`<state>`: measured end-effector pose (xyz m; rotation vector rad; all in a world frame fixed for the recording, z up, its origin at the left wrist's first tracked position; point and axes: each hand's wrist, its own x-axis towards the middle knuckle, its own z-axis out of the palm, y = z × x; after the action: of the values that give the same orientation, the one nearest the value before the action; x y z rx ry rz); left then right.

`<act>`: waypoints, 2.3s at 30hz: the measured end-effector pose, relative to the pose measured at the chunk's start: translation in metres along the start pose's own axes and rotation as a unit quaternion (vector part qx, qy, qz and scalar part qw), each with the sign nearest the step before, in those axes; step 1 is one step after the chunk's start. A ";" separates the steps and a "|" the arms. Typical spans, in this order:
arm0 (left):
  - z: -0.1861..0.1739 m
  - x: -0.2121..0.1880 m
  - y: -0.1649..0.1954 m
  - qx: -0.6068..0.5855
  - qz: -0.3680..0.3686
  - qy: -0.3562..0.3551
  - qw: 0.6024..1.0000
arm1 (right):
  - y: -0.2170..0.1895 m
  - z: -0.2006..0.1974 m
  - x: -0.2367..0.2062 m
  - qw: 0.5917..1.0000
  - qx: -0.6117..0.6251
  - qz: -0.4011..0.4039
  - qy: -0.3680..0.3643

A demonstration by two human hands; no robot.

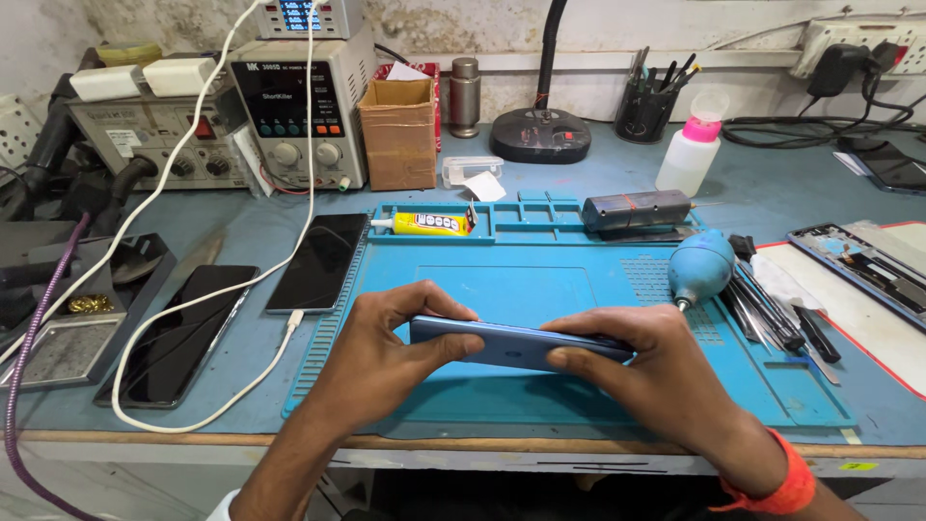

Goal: The person applies adhesive from a yellow tube around the edge of a disassembled smartphone frame, then aligns the blue back cover onto the phone and presses it into place. They wipe the screen with a tissue, apply liquid from a spray bottle, and wrap rubber bands around the phone to hold the cover while the adhesive sets.

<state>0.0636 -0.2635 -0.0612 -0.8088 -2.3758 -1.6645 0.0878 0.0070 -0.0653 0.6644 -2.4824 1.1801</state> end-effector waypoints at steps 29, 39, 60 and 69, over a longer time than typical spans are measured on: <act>0.002 0.002 0.019 0.086 0.064 -0.010 0.994 | -0.020 -0.029 0.014 0.976 0.162 0.022 0.141; 0.078 -0.005 0.019 -0.141 -0.031 0.109 0.983 | -0.026 -0.009 0.024 0.818 0.547 -0.049 0.173; 0.038 0.011 0.069 -0.093 0.169 0.102 0.976 | -0.004 0.002 0.014 0.925 0.342 -0.095 0.133; 0.045 0.006 0.070 -0.051 0.216 0.143 0.965 | 0.012 0.000 -0.002 0.922 0.351 -0.065 0.151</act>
<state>0.1011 -0.2037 -0.0178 -0.9457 -1.7808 -1.5979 0.0835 0.0140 -0.0740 0.7262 -1.7036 1.9613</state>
